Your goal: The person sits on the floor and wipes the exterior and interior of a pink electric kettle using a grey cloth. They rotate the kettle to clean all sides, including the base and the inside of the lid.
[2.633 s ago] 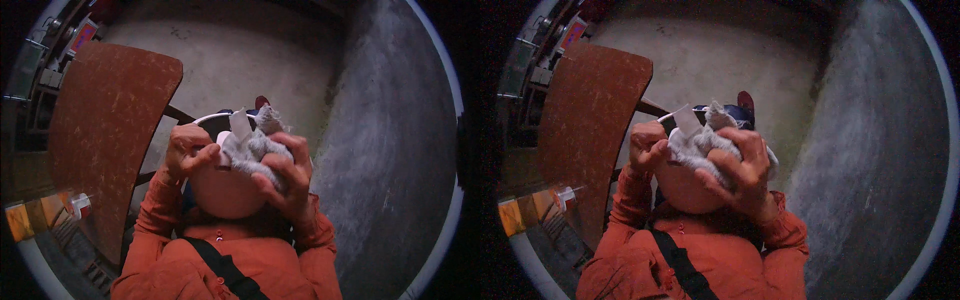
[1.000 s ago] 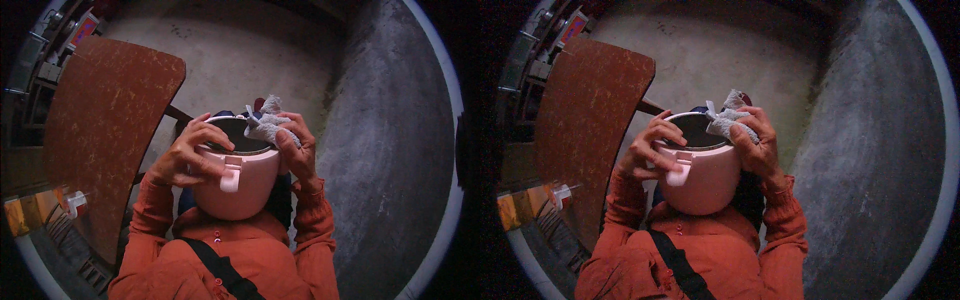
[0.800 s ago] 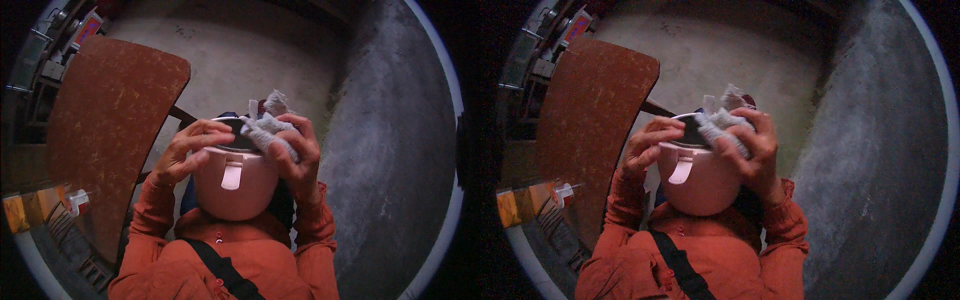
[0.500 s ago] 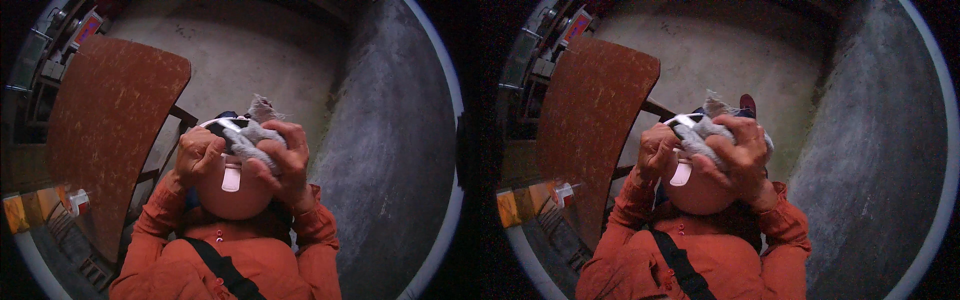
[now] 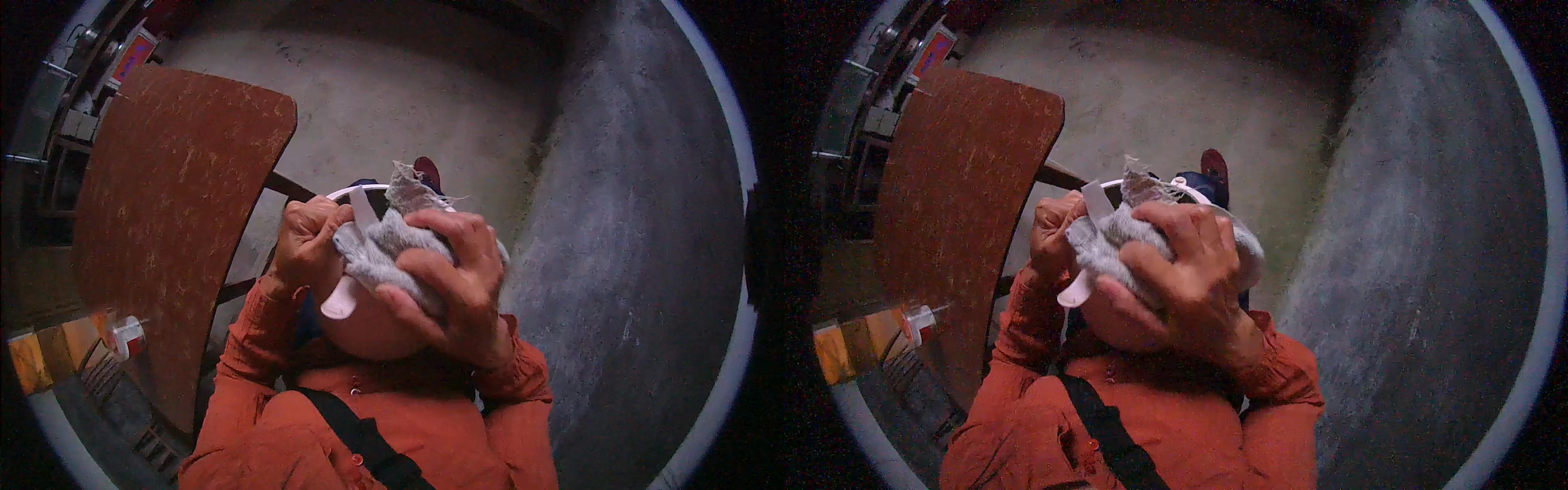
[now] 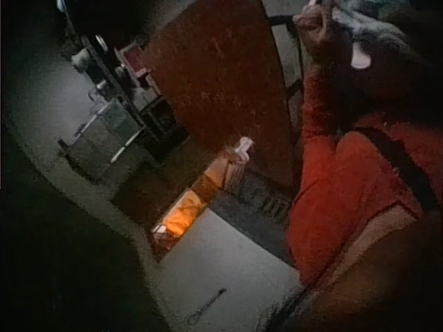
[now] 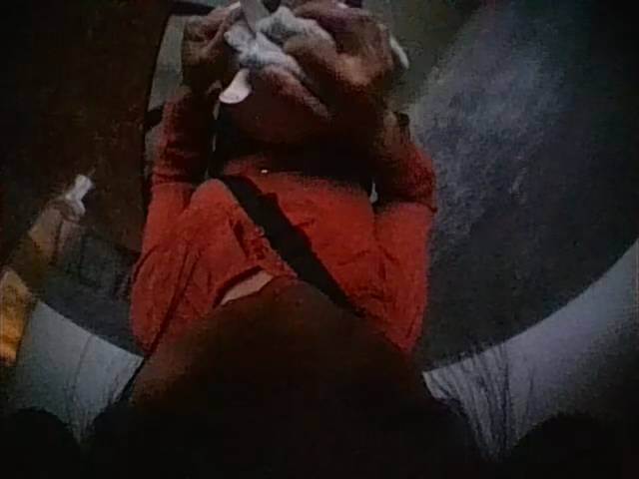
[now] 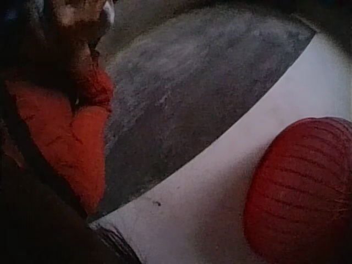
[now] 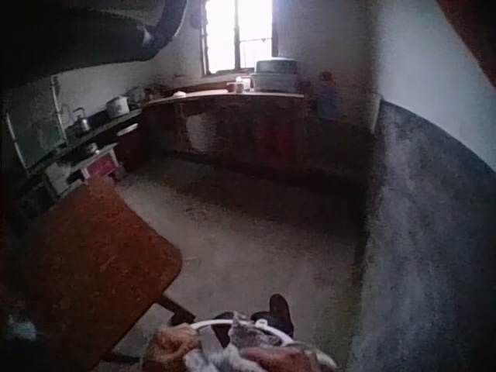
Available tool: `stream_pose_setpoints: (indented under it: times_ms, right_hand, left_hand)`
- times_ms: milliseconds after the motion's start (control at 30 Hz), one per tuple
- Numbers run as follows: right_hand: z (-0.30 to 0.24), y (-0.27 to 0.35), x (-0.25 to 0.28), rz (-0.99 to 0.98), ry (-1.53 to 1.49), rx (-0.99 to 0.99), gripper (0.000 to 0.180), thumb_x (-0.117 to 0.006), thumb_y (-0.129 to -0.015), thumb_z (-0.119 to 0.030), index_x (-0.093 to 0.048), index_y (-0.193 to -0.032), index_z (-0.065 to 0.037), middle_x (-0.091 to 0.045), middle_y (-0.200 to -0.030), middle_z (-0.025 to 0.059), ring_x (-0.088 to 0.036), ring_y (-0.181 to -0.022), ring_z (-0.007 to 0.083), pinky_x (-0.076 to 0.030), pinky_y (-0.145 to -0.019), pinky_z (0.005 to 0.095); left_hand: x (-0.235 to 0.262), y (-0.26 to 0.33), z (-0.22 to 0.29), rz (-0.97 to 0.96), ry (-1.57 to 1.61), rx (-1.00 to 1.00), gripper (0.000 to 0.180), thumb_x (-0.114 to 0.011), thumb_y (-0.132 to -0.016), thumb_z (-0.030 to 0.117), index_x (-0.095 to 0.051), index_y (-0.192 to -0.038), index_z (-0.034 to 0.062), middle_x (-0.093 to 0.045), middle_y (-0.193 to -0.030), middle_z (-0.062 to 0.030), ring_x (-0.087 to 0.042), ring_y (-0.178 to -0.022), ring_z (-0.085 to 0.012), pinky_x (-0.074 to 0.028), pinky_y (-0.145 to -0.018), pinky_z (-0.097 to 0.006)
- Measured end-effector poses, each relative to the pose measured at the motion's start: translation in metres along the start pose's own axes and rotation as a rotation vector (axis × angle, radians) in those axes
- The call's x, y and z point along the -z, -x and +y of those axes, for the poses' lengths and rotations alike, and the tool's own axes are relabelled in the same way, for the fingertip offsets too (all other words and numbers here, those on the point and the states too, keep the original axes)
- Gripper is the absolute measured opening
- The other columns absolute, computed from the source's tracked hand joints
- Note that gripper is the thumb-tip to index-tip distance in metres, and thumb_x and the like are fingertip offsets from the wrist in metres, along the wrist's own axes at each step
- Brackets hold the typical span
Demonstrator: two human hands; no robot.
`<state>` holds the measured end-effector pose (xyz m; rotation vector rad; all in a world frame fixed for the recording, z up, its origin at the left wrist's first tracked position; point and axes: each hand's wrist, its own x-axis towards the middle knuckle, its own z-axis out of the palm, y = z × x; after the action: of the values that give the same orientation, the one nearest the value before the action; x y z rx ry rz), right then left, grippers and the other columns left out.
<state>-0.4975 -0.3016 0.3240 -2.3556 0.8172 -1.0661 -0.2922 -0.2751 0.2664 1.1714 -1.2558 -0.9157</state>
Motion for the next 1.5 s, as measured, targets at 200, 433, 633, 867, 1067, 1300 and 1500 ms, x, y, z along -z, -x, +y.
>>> stream_pose_setpoints:
  times_ms: [200, 433, 633, 867, 1067, 1300, 1500]
  right_hand:
    - [0.067, 0.009, -0.021, 0.063, -0.336, -0.261, 0.022, -0.071, -0.078, -0.025, -0.067, -0.086, -0.005, -0.060, -0.105, 0.0146, -0.057, -0.098, 0.0318, -0.045, -0.084, 0.0395]
    - [0.063, 0.002, -0.028, 0.070, -0.261, -0.218, 0.022, -0.070, -0.080, -0.026, -0.068, -0.087, -0.004, -0.061, -0.104, 0.0156, -0.057, -0.096, 0.0324, -0.045, -0.083, 0.0396]
    - [0.061, -0.001, -0.031, 0.099, -0.132, -0.266, 0.024, -0.063, -0.088, -0.029, -0.068, -0.090, -0.006, -0.060, -0.107, 0.0157, -0.056, -0.099, 0.0339, -0.045, -0.084, 0.0423]
    - [0.059, 0.001, -0.032, 0.095, -0.214, -0.303, 0.028, -0.059, -0.092, -0.031, -0.067, -0.090, -0.004, -0.060, -0.108, 0.0159, -0.056, -0.099, 0.0349, -0.044, -0.085, 0.0423]
    - [0.089, 0.006, -0.039, 0.094, -0.464, -0.424, 0.029, -0.057, -0.092, -0.028, -0.067, -0.094, 0.000, -0.060, -0.104, 0.0157, -0.057, -0.098, 0.0306, -0.045, -0.087, 0.0383]
    - [0.110, 0.016, -0.040, 0.158, -0.560, -0.519, 0.026, -0.054, -0.094, -0.020, -0.066, -0.095, 0.004, -0.061, -0.108, 0.0150, -0.058, -0.099, 0.0241, -0.045, -0.088, 0.0327]
    - [0.020, 0.006, -0.002, -0.034, -0.040, -0.083, 0.015, -0.065, -0.082, -0.016, -0.065, -0.084, -0.001, -0.060, -0.108, 0.0186, -0.058, -0.099, 0.0310, -0.044, -0.089, 0.0393]
  left_hand:
    - [0.033, -0.007, -0.021, -0.227, -0.098, -0.100, 0.041, -0.054, -0.096, 0.025, -0.061, -0.065, -0.0011, -0.055, -0.060, -0.0094, -0.046, -0.059, -0.0165, -0.037, -0.056, -0.033]
    - [0.011, -0.028, 0.071, -0.484, -0.317, 0.312, 0.032, -0.061, -0.090, 0.032, -0.068, -0.096, 0.0016, -0.064, -0.083, -0.0119, -0.063, -0.083, -0.0281, -0.049, -0.077, -0.036]
    - [-0.043, 0.014, 0.104, -0.385, -0.980, -0.281, 0.052, -0.069, -0.080, 0.029, -0.053, -0.121, 0.0021, -0.055, -0.117, -0.0171, -0.054, -0.110, -0.0324, -0.043, -0.094, -0.045]
    - [-0.065, 0.006, 0.056, -0.069, -0.970, -0.224, 0.063, -0.062, -0.083, 0.052, -0.044, -0.122, 0.0058, -0.046, -0.110, -0.0165, -0.053, -0.093, -0.0335, -0.039, -0.077, -0.047]
    - [-0.064, 0.007, 0.048, -0.126, -1.088, -0.196, 0.073, -0.061, -0.080, 0.061, -0.045, -0.125, 0.0052, -0.056, -0.104, -0.0147, -0.059, -0.082, -0.0309, -0.042, -0.070, -0.042]
    - [-0.039, 0.005, 0.046, -0.102, -1.046, -0.269, 0.043, -0.070, -0.079, 0.048, -0.060, -0.071, 0.0070, -0.056, -0.062, -0.0099, -0.056, -0.057, -0.0279, -0.040, -0.059, -0.039]
    - [-0.026, 0.006, 0.045, -0.093, -0.682, -0.204, 0.042, -0.059, -0.093, 0.028, -0.056, -0.056, 0.0073, -0.050, -0.051, -0.0101, -0.050, -0.049, -0.0306, -0.034, -0.054, -0.041]
